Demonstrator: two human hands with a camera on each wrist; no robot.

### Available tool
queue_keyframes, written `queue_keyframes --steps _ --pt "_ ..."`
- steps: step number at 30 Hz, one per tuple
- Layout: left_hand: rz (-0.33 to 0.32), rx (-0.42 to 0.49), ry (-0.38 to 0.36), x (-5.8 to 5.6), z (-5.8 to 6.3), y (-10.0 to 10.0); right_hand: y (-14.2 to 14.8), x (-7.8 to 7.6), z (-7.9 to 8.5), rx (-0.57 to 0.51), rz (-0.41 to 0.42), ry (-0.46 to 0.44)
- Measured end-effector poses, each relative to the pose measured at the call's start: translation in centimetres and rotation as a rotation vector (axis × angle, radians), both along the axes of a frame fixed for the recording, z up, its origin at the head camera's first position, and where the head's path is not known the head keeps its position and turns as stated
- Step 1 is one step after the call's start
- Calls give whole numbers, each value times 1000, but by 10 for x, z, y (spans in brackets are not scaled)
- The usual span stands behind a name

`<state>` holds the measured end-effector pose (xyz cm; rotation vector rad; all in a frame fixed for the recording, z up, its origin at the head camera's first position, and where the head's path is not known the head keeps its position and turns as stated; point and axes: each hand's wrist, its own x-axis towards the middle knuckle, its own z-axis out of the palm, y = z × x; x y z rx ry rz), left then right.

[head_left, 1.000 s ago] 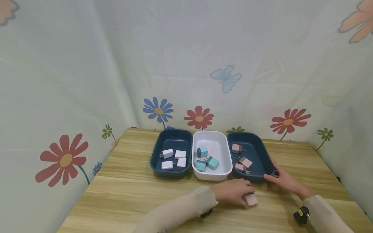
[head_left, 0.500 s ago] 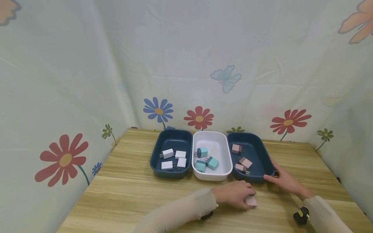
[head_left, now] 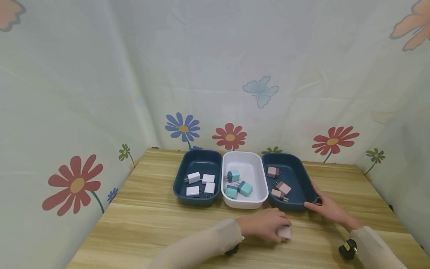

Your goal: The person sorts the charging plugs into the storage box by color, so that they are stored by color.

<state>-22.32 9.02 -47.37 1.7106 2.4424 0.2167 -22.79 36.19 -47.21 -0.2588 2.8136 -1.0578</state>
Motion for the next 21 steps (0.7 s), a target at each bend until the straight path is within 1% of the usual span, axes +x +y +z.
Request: queue_keyframes --steps 5,10,12,14,15,17,21 --pt "14 13 14 -1 2 -11 -1 0 1 14 -8 -8" --pt "55 37 -25 -2 8 -23 -1 1 2 3 -1 -15" --pt "60 60 -33 -3 11 -28 -1 2 2 -2 1 -21" --pt "59 81 -35 -5 14 -32 0 2 3 -7 0 -34" --pt "52 95 -24 -6 15 -34 0 2 3 -12 1 -39" --pt "49 108 -21 -7 22 -38 0 3 4 -21 1 -48" --pt "80 110 -17 -9 32 -44 1 2 3 -41 4 -53"
